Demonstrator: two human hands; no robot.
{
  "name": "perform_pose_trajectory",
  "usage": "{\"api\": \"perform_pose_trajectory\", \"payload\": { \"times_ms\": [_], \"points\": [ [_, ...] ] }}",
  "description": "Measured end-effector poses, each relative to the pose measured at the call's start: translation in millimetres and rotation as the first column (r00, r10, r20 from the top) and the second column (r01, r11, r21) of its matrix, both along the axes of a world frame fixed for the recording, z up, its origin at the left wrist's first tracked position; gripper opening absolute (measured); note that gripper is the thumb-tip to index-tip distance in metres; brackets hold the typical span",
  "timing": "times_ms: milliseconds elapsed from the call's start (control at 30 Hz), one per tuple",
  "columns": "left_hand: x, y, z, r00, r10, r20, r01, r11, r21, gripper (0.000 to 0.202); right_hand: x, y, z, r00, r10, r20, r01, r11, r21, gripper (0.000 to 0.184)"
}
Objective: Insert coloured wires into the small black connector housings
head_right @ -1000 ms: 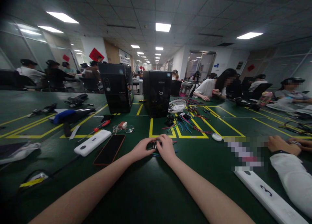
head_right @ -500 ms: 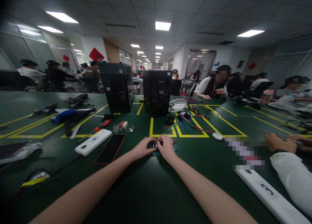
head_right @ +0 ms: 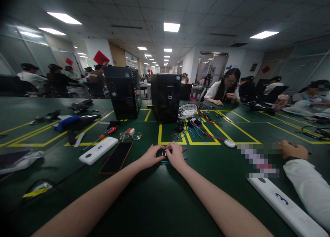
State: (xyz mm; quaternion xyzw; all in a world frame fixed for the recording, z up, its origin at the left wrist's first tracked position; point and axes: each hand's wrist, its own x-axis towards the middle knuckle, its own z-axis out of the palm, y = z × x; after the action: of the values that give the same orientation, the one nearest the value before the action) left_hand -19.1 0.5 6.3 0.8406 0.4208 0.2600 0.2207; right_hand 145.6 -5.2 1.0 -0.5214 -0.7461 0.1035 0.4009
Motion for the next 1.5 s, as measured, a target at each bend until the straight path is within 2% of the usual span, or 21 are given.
{"api": "perform_pose_trajectory", "payload": {
  "times_ms": [100,233,333,433,533,667,767,867,967,1033,1167,1400,1500],
  "points": [
    [0,-1,1.4,1.000,0.012,-0.011,-0.012,1.000,-0.007,0.036,1,2,-0.1,1.000,-0.002,-0.024,0.002,1.000,-0.001,0.006],
    [0,-1,1.2,1.000,0.017,-0.017,-0.018,1.000,-0.015,0.034,5,5,0.1,0.990,-0.084,-0.117,0.088,0.996,0.031,0.008],
    [0,0,-1.5,0.999,0.041,-0.011,-0.042,0.999,-0.009,0.034,6,3,4.6,0.994,-0.076,-0.083,0.083,0.993,0.084,0.009],
    [0,2,-4.6,0.992,0.123,0.006,-0.123,0.992,0.017,0.035,3,-6,12.0,0.999,-0.004,0.048,-0.002,0.991,0.133,0.009],
    [-1,5,-5.8,0.972,0.232,0.017,-0.233,0.972,0.030,0.036,-4,-17,17.9,0.970,0.140,0.200,-0.170,0.976,0.137,0.012],
    [-4,8,-4.5,0.949,0.312,0.042,-0.313,0.950,0.016,0.037,-9,-26,24.0,0.848,0.340,0.407,-0.384,0.923,0.028,0.012],
    [-4,8,-3.4,0.950,0.309,0.050,-0.309,0.951,0.000,0.040,-6,-31,31.9,0.788,0.385,0.480,-0.425,0.905,-0.028,0.016],
    [-4,7,-3.1,0.951,0.307,0.047,-0.306,0.952,-0.023,0.044,1,-35,40.5,0.794,0.349,0.498,-0.371,0.927,-0.057,0.025],
    [-4,6,-3.6,0.951,0.305,0.048,-0.304,0.952,-0.024,0.046,5,-37,44.5,0.772,0.316,0.551,-0.295,0.947,-0.130,0.020],
    [-3,6,-4.0,0.952,0.302,0.050,-0.301,0.953,-0.019,0.045,4,-39,43.9,0.741,0.294,0.604,-0.258,0.955,-0.148,0.014],
    [-3,6,-3.2,0.952,0.304,0.043,-0.303,0.953,-0.021,0.043,1,-41,36.8,0.702,0.219,0.678,-0.197,0.974,-0.111,0.016],
    [-2,4,1.5,0.952,0.305,0.025,-0.304,0.952,-0.035,0.042,-1,-41,21.1,0.732,0.088,0.675,-0.026,0.994,-0.102,0.019],
    [-3,5,-0.7,0.953,0.300,0.035,-0.299,0.954,-0.028,0.041,4,-32,19.0,0.782,0.099,0.615,-0.013,0.990,-0.142,0.014]
  ]
}}
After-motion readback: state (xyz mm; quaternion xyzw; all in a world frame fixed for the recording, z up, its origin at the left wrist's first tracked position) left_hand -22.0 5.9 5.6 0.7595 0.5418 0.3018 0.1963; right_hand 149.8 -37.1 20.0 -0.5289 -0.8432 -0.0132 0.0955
